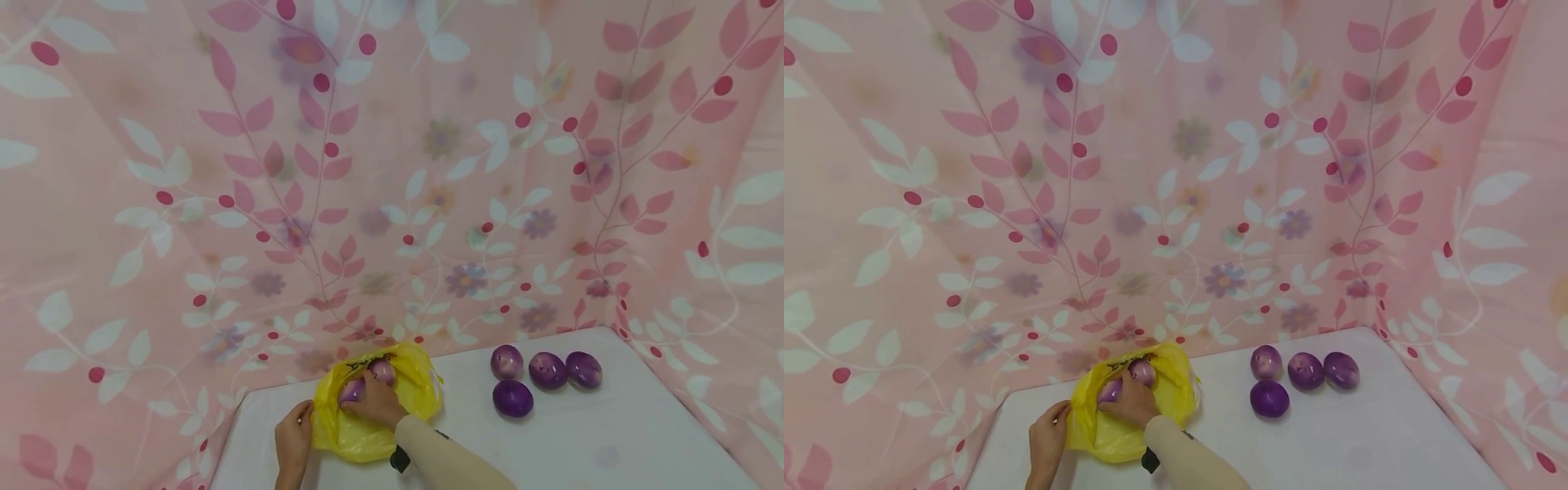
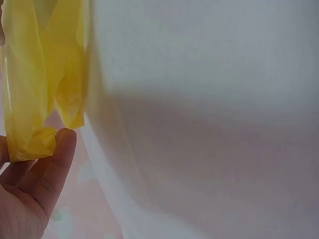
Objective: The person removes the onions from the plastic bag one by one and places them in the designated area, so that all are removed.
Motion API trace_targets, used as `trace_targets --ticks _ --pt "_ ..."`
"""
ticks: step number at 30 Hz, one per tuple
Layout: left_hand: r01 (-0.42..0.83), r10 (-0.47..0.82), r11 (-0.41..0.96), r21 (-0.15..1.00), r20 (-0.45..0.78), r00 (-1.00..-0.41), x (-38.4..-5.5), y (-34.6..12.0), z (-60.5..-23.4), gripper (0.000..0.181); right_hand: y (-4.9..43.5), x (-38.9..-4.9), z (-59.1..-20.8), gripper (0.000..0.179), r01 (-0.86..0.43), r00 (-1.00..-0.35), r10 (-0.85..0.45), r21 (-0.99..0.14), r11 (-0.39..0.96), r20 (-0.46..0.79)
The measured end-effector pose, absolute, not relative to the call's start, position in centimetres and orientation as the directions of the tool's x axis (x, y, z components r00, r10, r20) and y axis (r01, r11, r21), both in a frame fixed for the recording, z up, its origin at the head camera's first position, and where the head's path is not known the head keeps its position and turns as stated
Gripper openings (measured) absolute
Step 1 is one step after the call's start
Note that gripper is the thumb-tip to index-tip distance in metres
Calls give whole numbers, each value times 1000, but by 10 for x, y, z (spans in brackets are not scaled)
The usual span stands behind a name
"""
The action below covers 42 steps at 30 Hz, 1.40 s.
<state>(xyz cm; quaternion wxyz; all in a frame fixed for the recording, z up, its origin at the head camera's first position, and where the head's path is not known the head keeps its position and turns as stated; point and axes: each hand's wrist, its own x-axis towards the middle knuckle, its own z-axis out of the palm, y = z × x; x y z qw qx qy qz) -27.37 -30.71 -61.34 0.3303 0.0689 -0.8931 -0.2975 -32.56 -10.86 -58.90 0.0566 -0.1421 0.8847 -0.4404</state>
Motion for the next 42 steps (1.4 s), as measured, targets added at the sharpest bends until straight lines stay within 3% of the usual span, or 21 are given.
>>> trace_targets --ticks 13,18,23,30,42 --pt "58 -322 818 573 539 -778 -273 -305 -613 8 -90 -326 -590 86 -264 -926 -377 -698 666 -9" --pt "40 -333 809 587 512 -792 -275 -304 -611 9 -76 -325 -582 81 -280 -905 -425 -721 633 -22" --pt "34 -335 810 586 508 -793 -275 -305 -612 9 -63 -327 -581 69 -323 -884 -467 -736 596 9" --pt "43 -321 812 581 508 -800 -272 -307 -614 9 -50 -328 -578 75 -350 -876 -480 -752 558 52" --pt "60 -303 818 573 517 -801 -274 -308 -618 9 -28 -328 -570 80 -474 -830 -542 -683 556 134"
